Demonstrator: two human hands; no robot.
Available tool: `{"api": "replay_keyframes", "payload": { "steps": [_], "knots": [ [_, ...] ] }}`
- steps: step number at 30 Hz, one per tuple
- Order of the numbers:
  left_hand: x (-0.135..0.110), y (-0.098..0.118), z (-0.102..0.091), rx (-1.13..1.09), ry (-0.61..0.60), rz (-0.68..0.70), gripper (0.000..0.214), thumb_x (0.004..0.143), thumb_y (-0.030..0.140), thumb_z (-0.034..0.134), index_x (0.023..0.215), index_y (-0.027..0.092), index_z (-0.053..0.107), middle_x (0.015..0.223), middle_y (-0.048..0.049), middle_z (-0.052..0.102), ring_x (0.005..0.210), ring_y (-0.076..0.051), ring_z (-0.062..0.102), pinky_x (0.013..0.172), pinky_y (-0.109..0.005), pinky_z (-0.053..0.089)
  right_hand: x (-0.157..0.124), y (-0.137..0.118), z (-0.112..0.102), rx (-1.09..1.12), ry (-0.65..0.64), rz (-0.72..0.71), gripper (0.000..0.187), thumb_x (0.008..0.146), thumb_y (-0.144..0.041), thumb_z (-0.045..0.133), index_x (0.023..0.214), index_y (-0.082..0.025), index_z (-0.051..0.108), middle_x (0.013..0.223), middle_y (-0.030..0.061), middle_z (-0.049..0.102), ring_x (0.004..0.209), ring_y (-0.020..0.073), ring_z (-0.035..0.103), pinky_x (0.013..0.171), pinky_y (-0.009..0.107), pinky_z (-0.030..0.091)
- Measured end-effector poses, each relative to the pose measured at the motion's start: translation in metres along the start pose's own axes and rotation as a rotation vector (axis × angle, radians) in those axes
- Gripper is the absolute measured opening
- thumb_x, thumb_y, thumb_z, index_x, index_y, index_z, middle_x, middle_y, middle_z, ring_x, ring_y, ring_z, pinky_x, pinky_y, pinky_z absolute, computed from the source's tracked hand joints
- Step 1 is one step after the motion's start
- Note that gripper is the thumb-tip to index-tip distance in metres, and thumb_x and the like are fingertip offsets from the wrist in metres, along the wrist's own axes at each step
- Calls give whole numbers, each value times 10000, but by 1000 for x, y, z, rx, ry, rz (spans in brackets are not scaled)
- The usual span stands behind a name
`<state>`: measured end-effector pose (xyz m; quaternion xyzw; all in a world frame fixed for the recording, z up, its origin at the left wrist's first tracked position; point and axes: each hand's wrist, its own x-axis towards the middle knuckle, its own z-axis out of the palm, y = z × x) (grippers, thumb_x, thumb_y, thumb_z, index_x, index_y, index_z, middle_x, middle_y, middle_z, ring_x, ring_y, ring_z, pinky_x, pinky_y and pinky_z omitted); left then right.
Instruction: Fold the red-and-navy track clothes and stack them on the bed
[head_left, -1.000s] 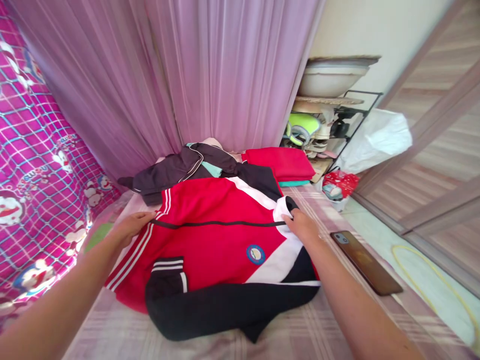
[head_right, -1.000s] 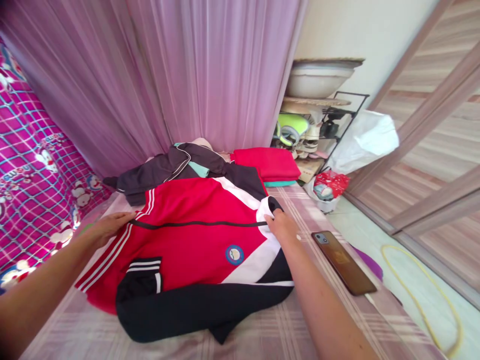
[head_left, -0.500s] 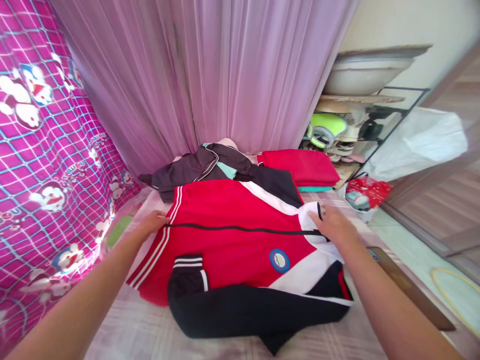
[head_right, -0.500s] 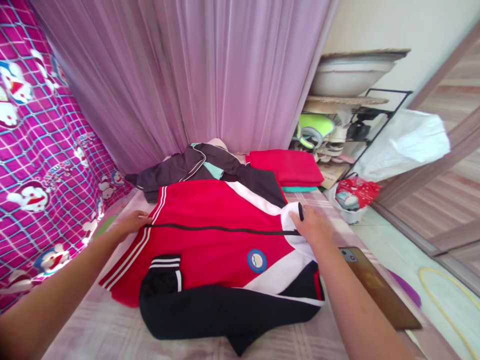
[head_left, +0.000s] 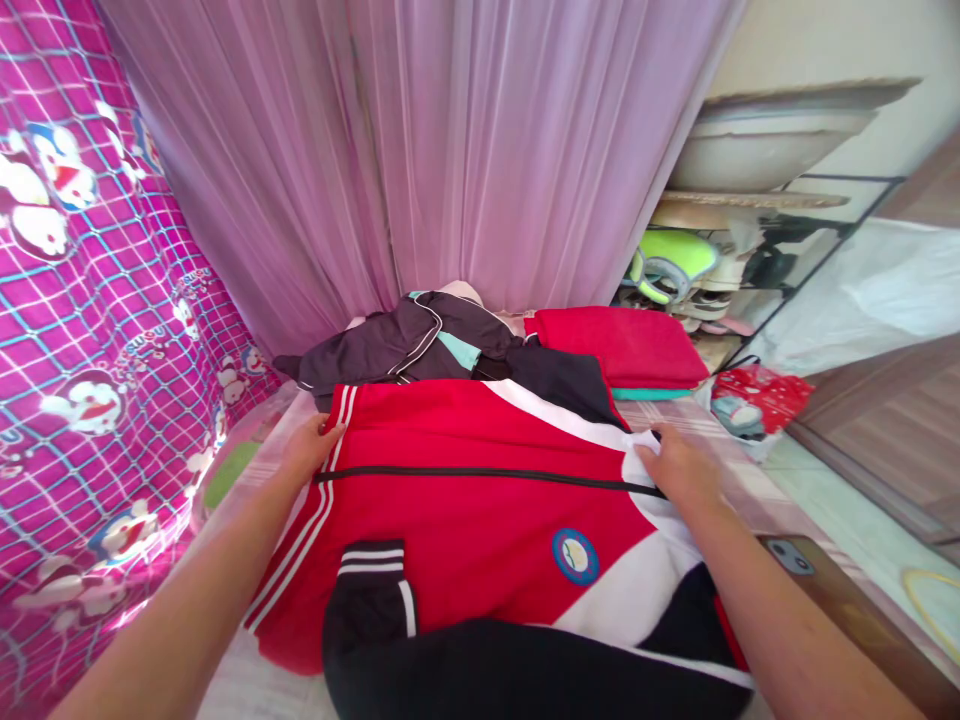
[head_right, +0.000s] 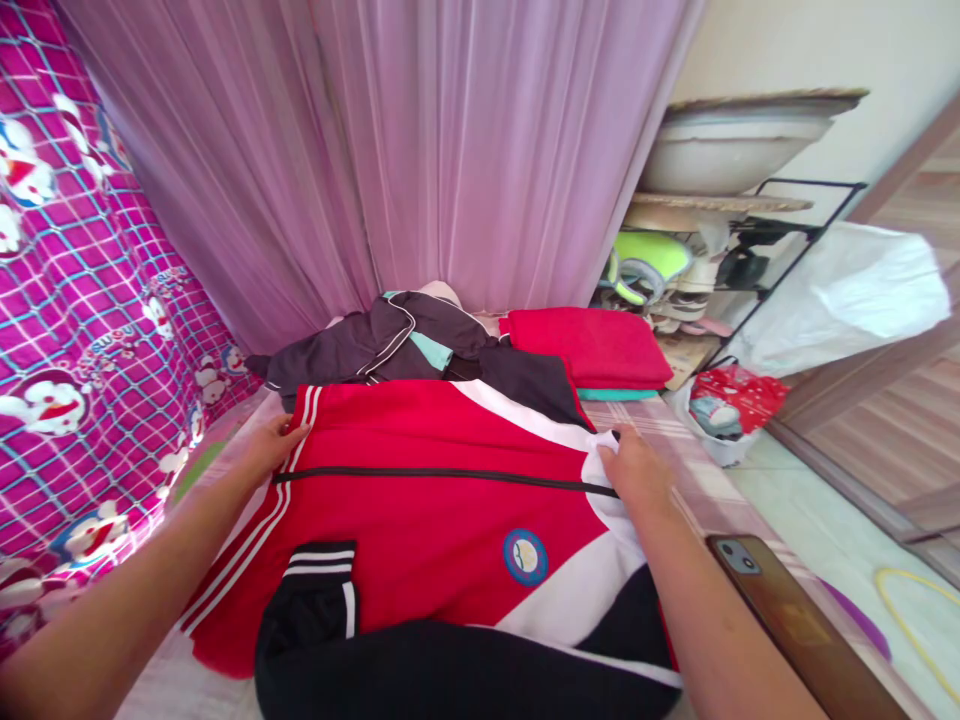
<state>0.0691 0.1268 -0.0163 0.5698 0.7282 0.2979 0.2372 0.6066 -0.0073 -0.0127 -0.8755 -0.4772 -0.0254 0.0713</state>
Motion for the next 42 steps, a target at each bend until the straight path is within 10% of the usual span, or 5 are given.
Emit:
{"api": "replay_keyframes", "payload": {
  "steps": [8, 20, 24, 32, 42],
  "knots": [
    [-21, 25, 3, 205, 16, 325, 352, 820, 352, 533, 1124, 222, 653, 1119, -57, 701, 1057, -249, 645, 972, -355, 493, -12, -83, -29, 215, 260, -502, 528, 894, -262, 511, 1418, -194, 505, 1447, 162, 507, 1326, 345, 452, 1085, 509, 370],
    [-146, 66, -12, 326, -766, 932, 239, 922, 358, 554, 1092, 312, 716, 1022, -37, 750, 934, -202, 684, 856, -318, 509, -57, -150, -2, 172, -1, -1156, 705, 807, 13, 451, 1439, -289, 532, 1598, 104, 369, 1489, 279, 272, 1144, 562, 292],
    [-100, 82, -23, 180, -946, 664, 381, 919, 535, 507, 1134, 305, 723, 1013, -16, 762, 907, -211, 706, 835, -302, 537, -66, -141, 19, 124, -186, -1119, 649, 860, 2, 395, 1411, -297, 566, 1533, 97, 475, 1429, 268, 397, 1136, 570, 309],
    [18, 69, 7, 910, -340, 767, 1151, 667, 539, 796, 1589, 340, 136, 1684, -160, -9, 1520, -451, 21, 1119, -747, 92, -78, -137, 35, 202, -228, -1009, 641, 886, -21, 377, 1423, -326, 547, 1535, 64, 477, 1434, 238, 394, 1147, 534, 316],
    [74, 87, 46, 1002, -370, 932, 857, 849, 396, 677, 1557, 431, 197, 1687, -125, -35, 1516, -455, 48, 1077, -803, 128, -79, -136, 44, 214, -160, -1013, 701, 817, 14, 404, 1402, -333, 573, 1513, 46, 502, 1391, 246, 459, 1130, 523, 361]
  ]
}}
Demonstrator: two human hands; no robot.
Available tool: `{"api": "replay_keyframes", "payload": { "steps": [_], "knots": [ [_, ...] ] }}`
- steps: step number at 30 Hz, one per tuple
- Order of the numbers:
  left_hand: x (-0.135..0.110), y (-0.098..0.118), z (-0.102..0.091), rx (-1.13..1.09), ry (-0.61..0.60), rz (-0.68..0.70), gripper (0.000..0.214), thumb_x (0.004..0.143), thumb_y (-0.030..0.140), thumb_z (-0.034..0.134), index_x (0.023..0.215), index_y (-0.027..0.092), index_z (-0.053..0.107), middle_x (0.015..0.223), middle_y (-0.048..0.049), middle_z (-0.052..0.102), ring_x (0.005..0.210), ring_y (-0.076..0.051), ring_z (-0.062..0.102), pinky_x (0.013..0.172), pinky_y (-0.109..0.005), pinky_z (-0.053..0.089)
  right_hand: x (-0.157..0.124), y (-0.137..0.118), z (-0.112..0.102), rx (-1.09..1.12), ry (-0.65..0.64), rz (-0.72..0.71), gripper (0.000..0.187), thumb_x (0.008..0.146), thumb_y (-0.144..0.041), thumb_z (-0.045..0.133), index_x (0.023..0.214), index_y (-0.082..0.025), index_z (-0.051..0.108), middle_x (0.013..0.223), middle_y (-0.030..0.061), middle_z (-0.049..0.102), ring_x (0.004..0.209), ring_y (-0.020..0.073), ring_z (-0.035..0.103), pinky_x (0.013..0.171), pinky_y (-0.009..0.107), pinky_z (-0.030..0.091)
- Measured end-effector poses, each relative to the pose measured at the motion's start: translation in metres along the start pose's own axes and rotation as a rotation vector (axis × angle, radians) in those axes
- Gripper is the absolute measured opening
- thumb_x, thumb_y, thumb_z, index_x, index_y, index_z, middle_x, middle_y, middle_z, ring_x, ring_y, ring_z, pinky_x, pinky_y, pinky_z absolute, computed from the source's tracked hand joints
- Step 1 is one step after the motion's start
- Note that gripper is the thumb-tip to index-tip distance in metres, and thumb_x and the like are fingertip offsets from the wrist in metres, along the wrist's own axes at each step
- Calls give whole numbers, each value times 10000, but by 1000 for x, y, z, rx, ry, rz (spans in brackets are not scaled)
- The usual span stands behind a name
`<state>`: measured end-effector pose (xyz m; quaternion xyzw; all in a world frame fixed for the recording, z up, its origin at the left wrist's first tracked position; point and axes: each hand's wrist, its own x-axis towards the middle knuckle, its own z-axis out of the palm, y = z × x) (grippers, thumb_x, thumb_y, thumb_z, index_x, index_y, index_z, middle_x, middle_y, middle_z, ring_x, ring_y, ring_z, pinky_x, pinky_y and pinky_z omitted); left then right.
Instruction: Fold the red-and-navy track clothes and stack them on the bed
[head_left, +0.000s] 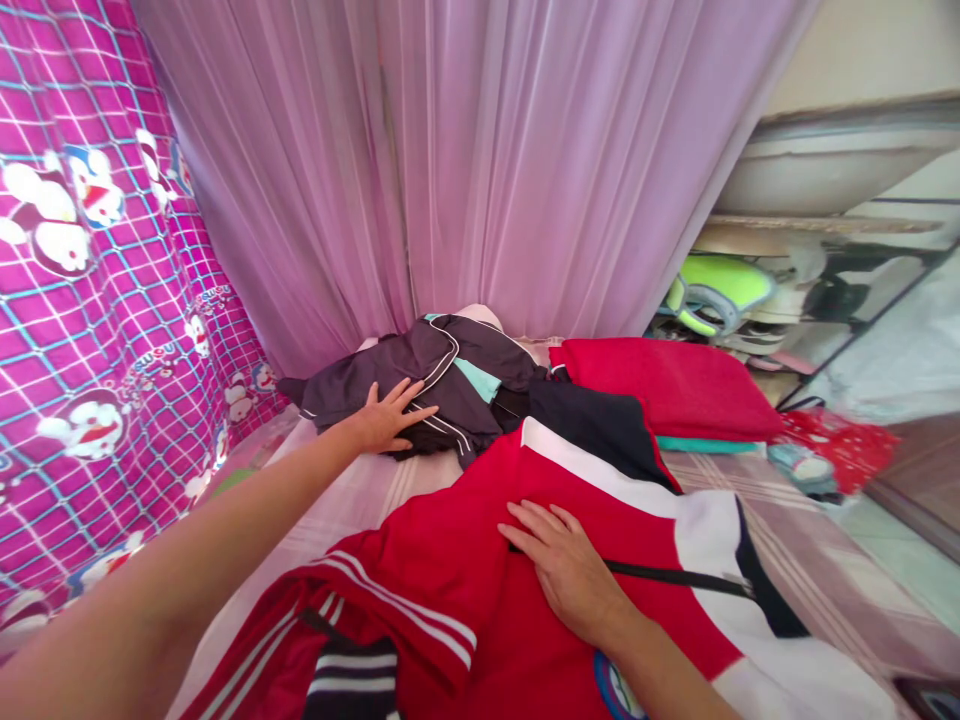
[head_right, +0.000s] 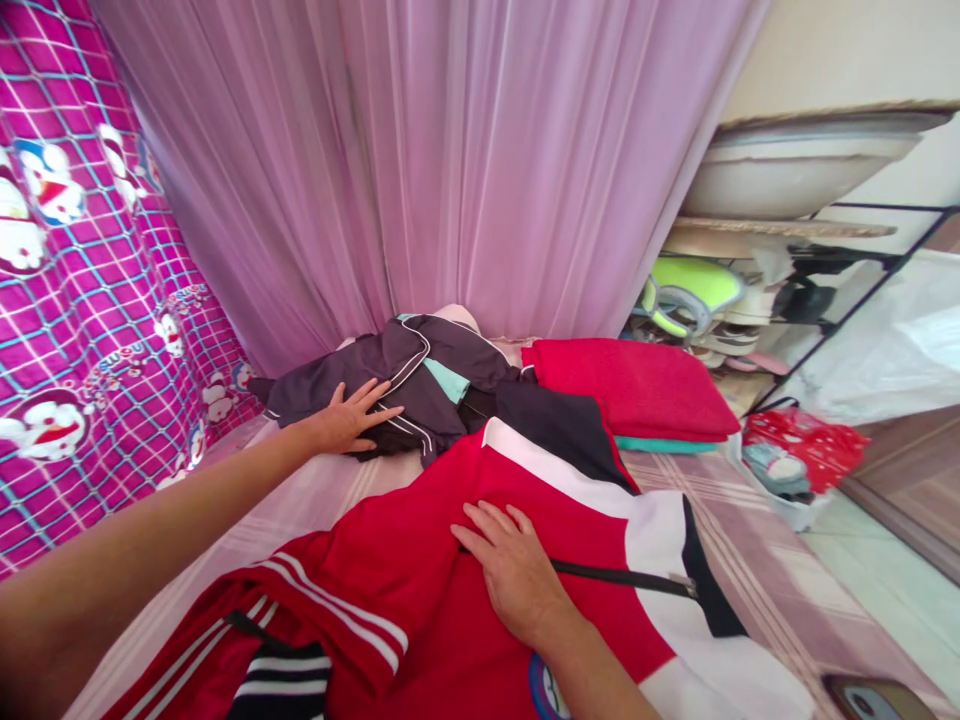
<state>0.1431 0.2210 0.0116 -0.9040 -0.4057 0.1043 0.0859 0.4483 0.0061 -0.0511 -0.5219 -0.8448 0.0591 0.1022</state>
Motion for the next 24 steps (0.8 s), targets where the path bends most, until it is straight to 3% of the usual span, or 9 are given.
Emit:
{"api": "replay_keyframes", "payload": {
  "steps": [3, 9, 14, 19, 22, 24],
  "knots": [
    [28, -5, 2, 2, 37, -32, 774, 878, 365, 643, 1539, 455, 251, 1694, -91, -15, 1513, -457, 64, 1075, -805, 149, -1, 1, 3, 3, 30, -14, 724, 798, 29, 403, 1398, -337, 576, 1502, 48, 515, 1385, 246, 468, 1127, 524, 370],
    [81, -14, 4, -30, 117, -222, 710, 902, 296, 582, 1527, 464, 291, 1699, -45, 0, 1514, -450, 57, 1055, -794, 240, -3, 2, 6, -11, 56, -25, 737, 792, 36, 396, 1404, -336, 569, 1499, 51, 516, 1381, 253, 474, 1124, 534, 378],
    [105, -12, -3, -100, 107, -361, 696, 904, 282, 566, 1530, 439, 306, 1699, -57, 2, 1518, -441, 59, 1027, -774, 321, -3, 2, 4, 4, 37, -25, 709, 827, 19, 399, 1417, -345, 550, 1516, 41, 496, 1397, 253, 453, 1127, 541, 367],
    [88, -2, -11, -128, 13, -318, 753, 872, 306, 598, 1552, 385, 283, 1695, -84, -30, 1522, -441, 38, 1049, -758, 311, -3, 2, 5, 14, 38, -20, 673, 833, -8, 436, 1415, -326, 555, 1505, 53, 513, 1392, 250, 454, 1132, 519, 353],
    [53, 2, -10, -146, 20, -188, 796, 849, 371, 628, 1562, 339, 275, 1693, -107, 37, 1527, -414, 69, 1098, -696, 305, 1, 1, 2, -1, 84, -24, 624, 873, -39, 453, 1433, -300, 539, 1462, 86, 558, 1341, 257, 502, 1106, 499, 375],
    [17, 6, -8, -197, 69, -133, 784, 850, 397, 635, 1556, 312, 305, 1686, -117, 103, 1529, -387, 112, 1144, -647, 277, 7, -1, -5, -33, 104, -38, 572, 912, -90, 487, 1442, -300, 528, 1413, 112, 593, 1270, 262, 552, 1065, 481, 405]
  ]
}}
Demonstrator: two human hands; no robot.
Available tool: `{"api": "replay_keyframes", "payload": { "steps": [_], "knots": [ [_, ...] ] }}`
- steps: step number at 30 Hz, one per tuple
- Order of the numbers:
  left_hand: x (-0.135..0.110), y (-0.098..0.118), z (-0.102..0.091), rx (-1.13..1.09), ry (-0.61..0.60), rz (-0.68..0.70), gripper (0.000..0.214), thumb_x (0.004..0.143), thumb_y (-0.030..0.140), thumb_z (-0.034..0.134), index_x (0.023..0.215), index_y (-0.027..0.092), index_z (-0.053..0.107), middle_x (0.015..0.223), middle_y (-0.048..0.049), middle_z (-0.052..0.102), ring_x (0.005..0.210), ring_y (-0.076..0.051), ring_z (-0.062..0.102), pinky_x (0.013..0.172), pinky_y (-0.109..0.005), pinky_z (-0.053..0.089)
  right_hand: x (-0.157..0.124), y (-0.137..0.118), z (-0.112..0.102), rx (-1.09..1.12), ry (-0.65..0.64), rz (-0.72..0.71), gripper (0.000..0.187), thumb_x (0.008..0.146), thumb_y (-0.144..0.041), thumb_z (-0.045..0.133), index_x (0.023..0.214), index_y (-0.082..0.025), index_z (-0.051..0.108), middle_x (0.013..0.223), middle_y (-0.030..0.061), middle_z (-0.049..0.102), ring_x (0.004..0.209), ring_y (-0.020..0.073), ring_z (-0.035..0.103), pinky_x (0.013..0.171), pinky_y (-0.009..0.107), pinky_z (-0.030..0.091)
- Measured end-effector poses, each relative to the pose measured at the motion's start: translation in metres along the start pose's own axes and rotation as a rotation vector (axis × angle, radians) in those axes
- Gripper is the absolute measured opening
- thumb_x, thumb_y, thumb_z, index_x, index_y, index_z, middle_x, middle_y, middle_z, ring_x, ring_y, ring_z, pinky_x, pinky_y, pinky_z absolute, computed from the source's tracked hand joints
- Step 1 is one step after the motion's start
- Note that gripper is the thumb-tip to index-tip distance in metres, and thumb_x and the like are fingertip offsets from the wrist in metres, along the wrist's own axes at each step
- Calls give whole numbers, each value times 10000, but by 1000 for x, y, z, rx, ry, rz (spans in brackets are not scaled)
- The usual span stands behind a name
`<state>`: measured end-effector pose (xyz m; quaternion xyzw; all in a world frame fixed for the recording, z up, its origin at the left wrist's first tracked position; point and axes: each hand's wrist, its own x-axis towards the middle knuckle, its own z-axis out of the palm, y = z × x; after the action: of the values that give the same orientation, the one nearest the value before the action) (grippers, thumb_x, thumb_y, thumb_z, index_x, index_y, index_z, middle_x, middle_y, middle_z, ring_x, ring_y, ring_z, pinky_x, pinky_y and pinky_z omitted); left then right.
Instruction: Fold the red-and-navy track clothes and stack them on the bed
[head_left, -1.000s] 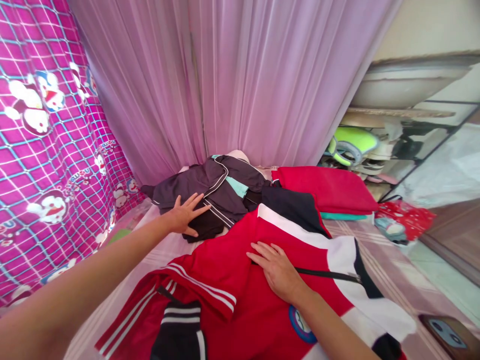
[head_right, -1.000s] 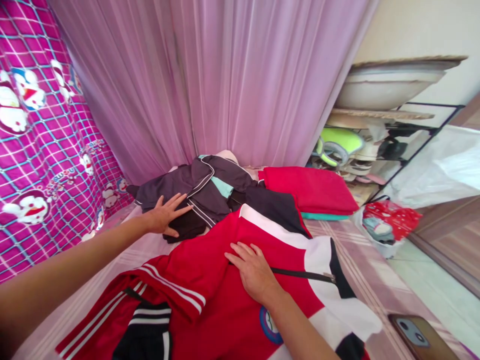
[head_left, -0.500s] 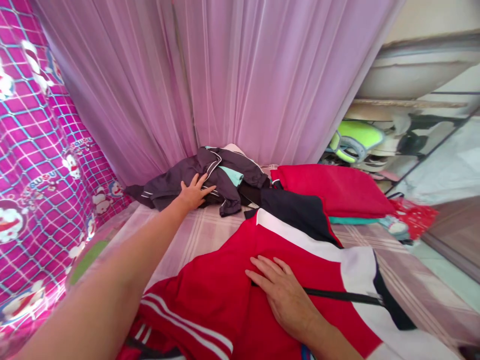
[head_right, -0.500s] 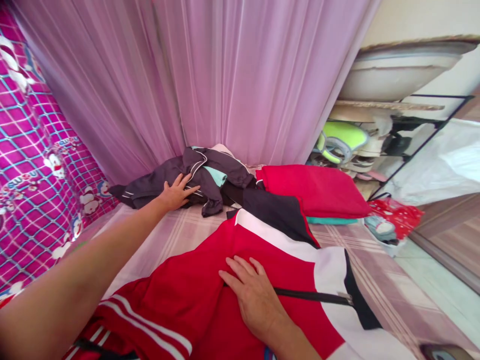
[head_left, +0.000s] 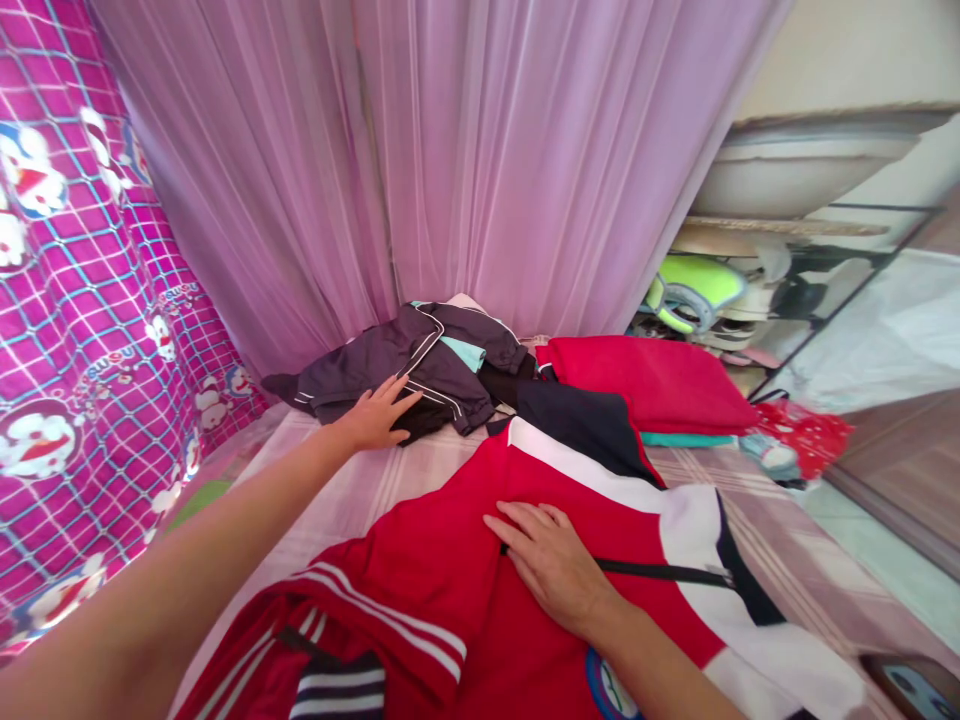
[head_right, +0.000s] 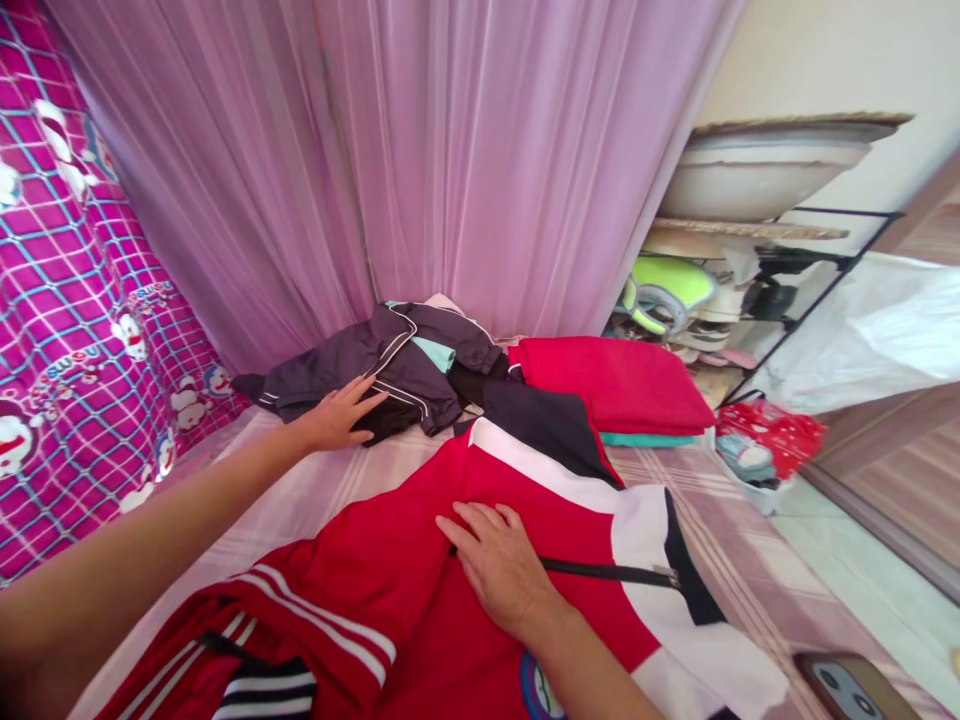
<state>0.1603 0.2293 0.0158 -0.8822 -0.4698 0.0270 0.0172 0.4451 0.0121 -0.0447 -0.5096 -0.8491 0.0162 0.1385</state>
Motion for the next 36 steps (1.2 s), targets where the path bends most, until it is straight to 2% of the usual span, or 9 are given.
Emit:
{"api": "replay_keyframes", "payload": {
  "steps": [3, 6, 9, 13, 17, 22, 27, 31, 36],
  "knots": [
    [-76, 3, -3, -238, 3, 36, 663, 902, 487, 549, 1511, 258, 419, 1632, -124, 302, 1501, -328, 262, 1198, -534, 259, 22, -5, -17, -68, -42, -73, 418, 930, -180, 562, 1325, -291, 639, 1329, 127, 628, 1160, 267, 594, 989, 454, 442],
    [-163, 11, -8, -578, -118, 114, 612, 967, 573, 376, 1510, 292, 414, 1553, -59, 461, 1414, -243, 442, 1174, -413, 343, 62, -14, -37, -91, -104, -152, 228, 951, -224, 550, 1043, -244, 757, 1226, 105, 656, 1089, 244, 591, 915, 385, 464],
    [-228, 23, -6, -722, -98, 90, 825, 811, 657, 618, 1522, 307, 387, 1585, -47, 410, 1418, -292, 433, 1165, -407, 363, 117, -26, -52, -94, -80, -108, 246, 969, -210, 501, 1018, -203, 742, 1175, 91, 669, 1080, 221, 584, 932, 337, 449],
    [-241, 31, 15, -810, 104, -289, 763, 801, 626, 617, 1445, 236, 493, 1408, -77, 613, 1280, -305, 575, 1109, -435, 437, 187, -46, -57, -58, 31, 225, 322, 1014, -284, 413, 1139, -165, 686, 1215, 121, 660, 1134, 241, 590, 949, 344, 461],
    [-219, 20, 38, -1006, 191, -544, 638, 766, 629, 582, 1217, 182, 640, 1113, -83, 754, 1076, -304, 687, 974, -424, 537, 198, -57, -47, -51, 49, 333, 392, 987, -326, 480, 1326, -158, 582, 1329, 163, 610, 1191, 288, 581, 974, 418, 473],
    [-228, 6, 45, -1148, 125, -715, 722, 756, 626, 582, 1305, 159, 560, 989, -75, 766, 929, -255, 728, 834, -354, 577, 116, -51, -37, -13, 51, 187, 346, 965, -262, 485, 1252, -193, 666, 1394, 114, 593, 1275, 240, 547, 1081, 368, 422],
    [-251, 16, 39, -822, 39, -716, 740, 795, 595, 541, 1379, 141, 528, 969, -82, 755, 938, -274, 715, 819, -354, 543, -8, -39, -38, 45, 89, 191, 327, 965, -297, 434, 1079, -237, 735, 1154, 63, 718, 1079, 208, 658, 947, 333, 516],
    [-270, 31, 40, -628, -25, -691, 732, 817, 600, 527, 1414, 176, 508, 1144, -99, 734, 1052, -292, 687, 888, -360, 508, -101, -9, -52, -98, 95, 406, 349, 945, -347, 433, 1084, -222, 727, 1125, 93, 724, 1084, 253, 656, 976, 395, 502],
    [-283, 43, 51, -526, -7, -648, 651, 859, 565, 469, 1387, 187, 529, 1262, -104, 696, 1141, -306, 655, 945, -371, 487, -182, 20, -80, -290, 13, 1010, 605, 941, -516, 417, 1404, -145, 534, 1395, 200, 571, 1243, 373, 563, 967, 542, 483]
  ]
}}
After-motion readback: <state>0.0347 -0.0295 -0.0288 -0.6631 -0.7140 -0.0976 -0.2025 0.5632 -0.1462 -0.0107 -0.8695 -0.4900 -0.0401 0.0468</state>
